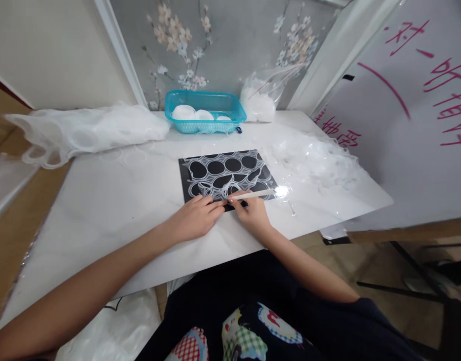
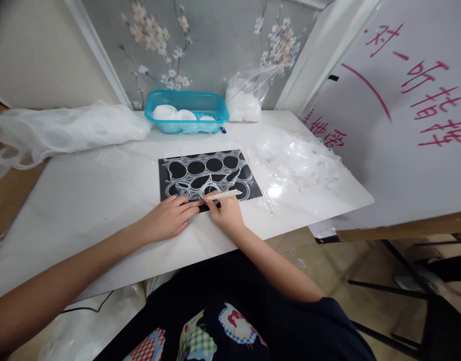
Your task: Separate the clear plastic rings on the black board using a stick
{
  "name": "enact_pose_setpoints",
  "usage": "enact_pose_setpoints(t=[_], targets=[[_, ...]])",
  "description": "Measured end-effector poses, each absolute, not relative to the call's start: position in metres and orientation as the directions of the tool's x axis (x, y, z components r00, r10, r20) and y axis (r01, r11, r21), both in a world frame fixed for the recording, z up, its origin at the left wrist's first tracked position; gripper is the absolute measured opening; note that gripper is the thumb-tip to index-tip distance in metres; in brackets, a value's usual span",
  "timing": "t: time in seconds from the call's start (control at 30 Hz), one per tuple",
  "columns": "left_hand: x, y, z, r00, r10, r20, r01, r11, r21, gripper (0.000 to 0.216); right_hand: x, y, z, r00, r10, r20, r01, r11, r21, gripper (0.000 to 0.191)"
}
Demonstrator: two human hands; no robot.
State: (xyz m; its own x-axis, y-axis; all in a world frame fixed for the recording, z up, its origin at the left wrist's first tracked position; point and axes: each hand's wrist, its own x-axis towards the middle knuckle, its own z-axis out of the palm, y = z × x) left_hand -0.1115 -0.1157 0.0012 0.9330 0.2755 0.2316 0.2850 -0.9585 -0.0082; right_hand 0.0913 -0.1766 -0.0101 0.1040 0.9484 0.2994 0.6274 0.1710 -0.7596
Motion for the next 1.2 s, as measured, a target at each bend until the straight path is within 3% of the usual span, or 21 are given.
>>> enact_pose_setpoints(t=[0.1,0.27,0.53,0.67,0.83,0.93,1.0,1.07,1.2], targets=[[-0.11,-0.116,0.001,0.929,0.305,0.207,0.303,-0.952,0.043,0.024,0.091,-0.178,-0.011,0.11,0.948,0.298,0.66,0.154,-0.735,0.021],[-0.106,-0.115,0.003,0.938,0.315,0.144,0.316,-0.949,0.013,0.025,0.091,-0.178,-0.014,0.087,0.941,0.326,0.719,0.167,-0.674,0.023],[-0.104,-0.107,0.004,0.934,0.333,0.127,0.316,-0.939,0.135,0.023,0.089,-0.183,-0.014,-0.113,0.936,0.333,0.895,0.241,-0.375,0.027],[-0.107,-0.104,0.005,0.931,0.342,0.126,0.317,-0.93,0.186,0.019,0.104,-0.163,-0.005,-0.153,0.928,0.339,0.909,0.267,-0.32,0.027],[-0.114,-0.105,0.006,0.922,0.353,0.158,0.312,-0.921,0.234,0.024,0.158,-0.112,0.036,0.197,0.806,0.557,0.858,0.133,-0.496,0.024],[-0.117,-0.105,0.006,0.909,0.377,0.178,0.329,-0.911,0.25,0.032,0.173,-0.106,0.056,0.351,0.729,0.588,0.762,0.142,-0.631,0.028],[-0.119,-0.105,0.005,0.913,0.363,0.187,0.321,-0.921,0.221,0.031,0.162,-0.117,0.052,0.33,0.782,0.528,0.652,0.215,-0.727,0.024],[-0.119,-0.104,0.004,0.924,0.329,0.194,0.301,-0.94,0.16,0.028,0.14,-0.133,0.036,0.201,0.875,0.44,0.566,0.263,-0.781,0.02],[-0.12,-0.104,0.003,0.947,0.258,0.194,0.259,-0.966,0.017,0.024,0.099,-0.159,-0.004,0.069,0.958,0.28,0.508,0.208,-0.836,0.016]])
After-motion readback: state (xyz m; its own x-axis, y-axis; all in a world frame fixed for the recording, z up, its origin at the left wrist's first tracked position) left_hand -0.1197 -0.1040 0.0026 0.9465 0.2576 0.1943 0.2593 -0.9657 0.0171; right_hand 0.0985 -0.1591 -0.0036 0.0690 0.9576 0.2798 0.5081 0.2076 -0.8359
